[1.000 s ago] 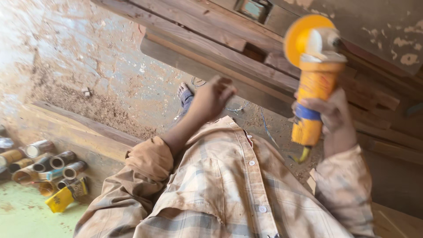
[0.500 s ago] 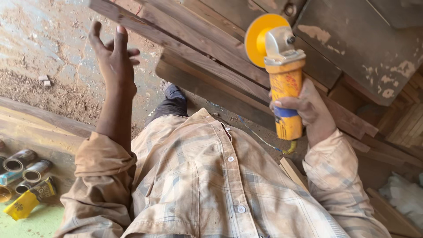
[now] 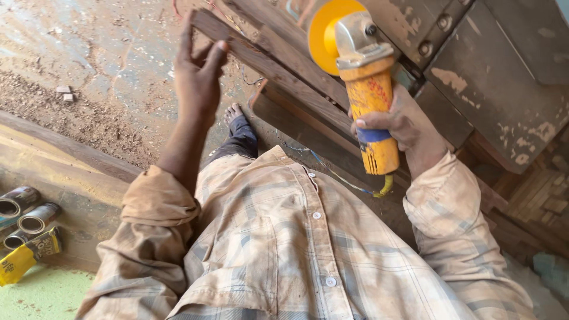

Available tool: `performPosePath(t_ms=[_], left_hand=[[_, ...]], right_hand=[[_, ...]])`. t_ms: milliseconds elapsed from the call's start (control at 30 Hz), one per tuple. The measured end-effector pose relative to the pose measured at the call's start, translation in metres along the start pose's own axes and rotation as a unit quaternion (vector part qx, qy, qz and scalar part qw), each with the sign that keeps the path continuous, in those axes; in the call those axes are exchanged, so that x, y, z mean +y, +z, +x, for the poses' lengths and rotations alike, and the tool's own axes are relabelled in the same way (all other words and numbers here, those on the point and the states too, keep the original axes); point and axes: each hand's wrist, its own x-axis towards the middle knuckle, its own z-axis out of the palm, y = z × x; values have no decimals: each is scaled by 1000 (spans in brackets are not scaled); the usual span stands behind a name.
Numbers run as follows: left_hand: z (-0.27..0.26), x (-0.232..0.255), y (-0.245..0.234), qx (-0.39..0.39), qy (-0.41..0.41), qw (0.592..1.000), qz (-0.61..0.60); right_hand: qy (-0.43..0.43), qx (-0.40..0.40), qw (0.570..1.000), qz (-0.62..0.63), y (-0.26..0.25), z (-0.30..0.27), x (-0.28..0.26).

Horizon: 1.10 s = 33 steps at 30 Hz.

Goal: The person handles wooden boards and uses an angle grinder to sand their surfaces.

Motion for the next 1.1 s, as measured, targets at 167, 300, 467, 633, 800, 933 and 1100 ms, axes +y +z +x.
performPosePath(t_ms=[167,300,467,633,800,933,1100], left_hand=[[0,2,5,-12,43,997,-55],[0,7,7,-2,63,998,17],[-3,18,10,10,37,995,97],[-5,23,14,13,-4,986,163],[-8,28,12,23,27,988,154],[-9,28,11,20,15,986,164],[-8,26,12,19,30,986,160]], right_hand=[[-35,-45,998,-41,29,35,-29],[-45,-73,995,-43,49,64,-48],[-33,-84,995,-31,80,89,-63],[-63,-82,995,-12,95,95,-81],[-46,-69,996,-34,103,89,-97],[-19,-88,995,-36,106,86,-91],[-24,-88,995,-47,98,87,-83]])
